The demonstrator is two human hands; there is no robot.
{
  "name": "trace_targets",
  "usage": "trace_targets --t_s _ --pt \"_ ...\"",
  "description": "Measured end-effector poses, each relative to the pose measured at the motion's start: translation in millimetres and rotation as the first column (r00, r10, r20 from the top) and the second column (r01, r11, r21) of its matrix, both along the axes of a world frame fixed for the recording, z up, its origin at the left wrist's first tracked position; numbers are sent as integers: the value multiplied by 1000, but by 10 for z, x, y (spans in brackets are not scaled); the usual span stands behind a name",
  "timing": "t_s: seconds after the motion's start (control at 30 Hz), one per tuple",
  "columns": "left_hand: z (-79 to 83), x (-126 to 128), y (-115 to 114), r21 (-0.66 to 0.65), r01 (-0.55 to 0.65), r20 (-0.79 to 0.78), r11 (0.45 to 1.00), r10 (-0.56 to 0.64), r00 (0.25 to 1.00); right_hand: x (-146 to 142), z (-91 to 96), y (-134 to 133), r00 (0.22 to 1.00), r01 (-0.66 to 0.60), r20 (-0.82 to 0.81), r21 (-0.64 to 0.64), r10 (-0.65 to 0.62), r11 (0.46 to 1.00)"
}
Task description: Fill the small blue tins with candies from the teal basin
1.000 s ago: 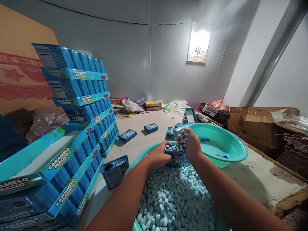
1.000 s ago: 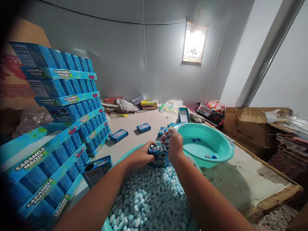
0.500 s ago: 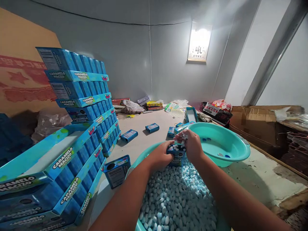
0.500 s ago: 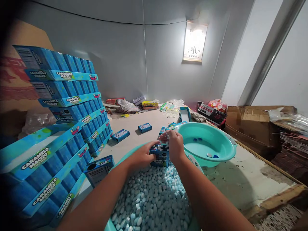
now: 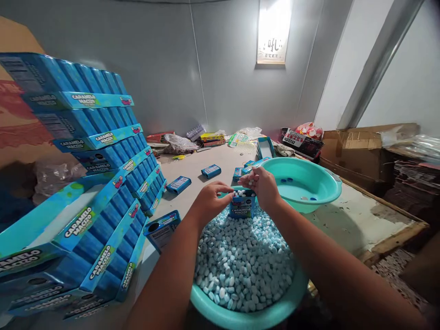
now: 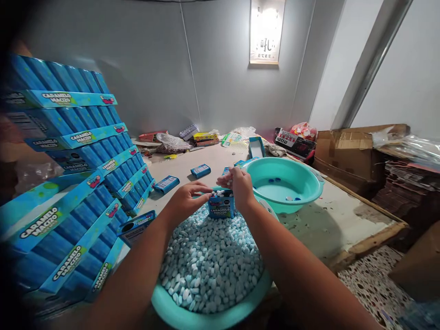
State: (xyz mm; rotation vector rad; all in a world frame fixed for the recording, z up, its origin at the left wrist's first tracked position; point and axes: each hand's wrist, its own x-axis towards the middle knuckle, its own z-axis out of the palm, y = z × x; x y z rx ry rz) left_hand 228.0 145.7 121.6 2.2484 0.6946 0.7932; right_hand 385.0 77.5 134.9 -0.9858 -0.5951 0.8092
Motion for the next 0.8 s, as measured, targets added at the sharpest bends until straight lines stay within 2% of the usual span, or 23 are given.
trace_targets --t_s 0.13,0.33,0.4,0.6,0.8 --pt "-2 32 -6 37 9 0 999 -9 1000 22 -22 11 999 -23 44 -29 24 999" --pt "-52 108 -66 267 -9 -32 964 18 999 23 -42 21 991 -48 119 -73 57 996" --pt "-62 137 -103 305 -7 -51 952 23 998 24 -52 28 989 -48 134 -65 57 997" --pt "-78 194 -176 312 3 -90 950 26 996 64 -77 40 995 -67 62 -90 72 994" --pt "-89 198 -173 255 33 -90 966 -10 996 119 -62 26 967 -40 241 -162 79 986"
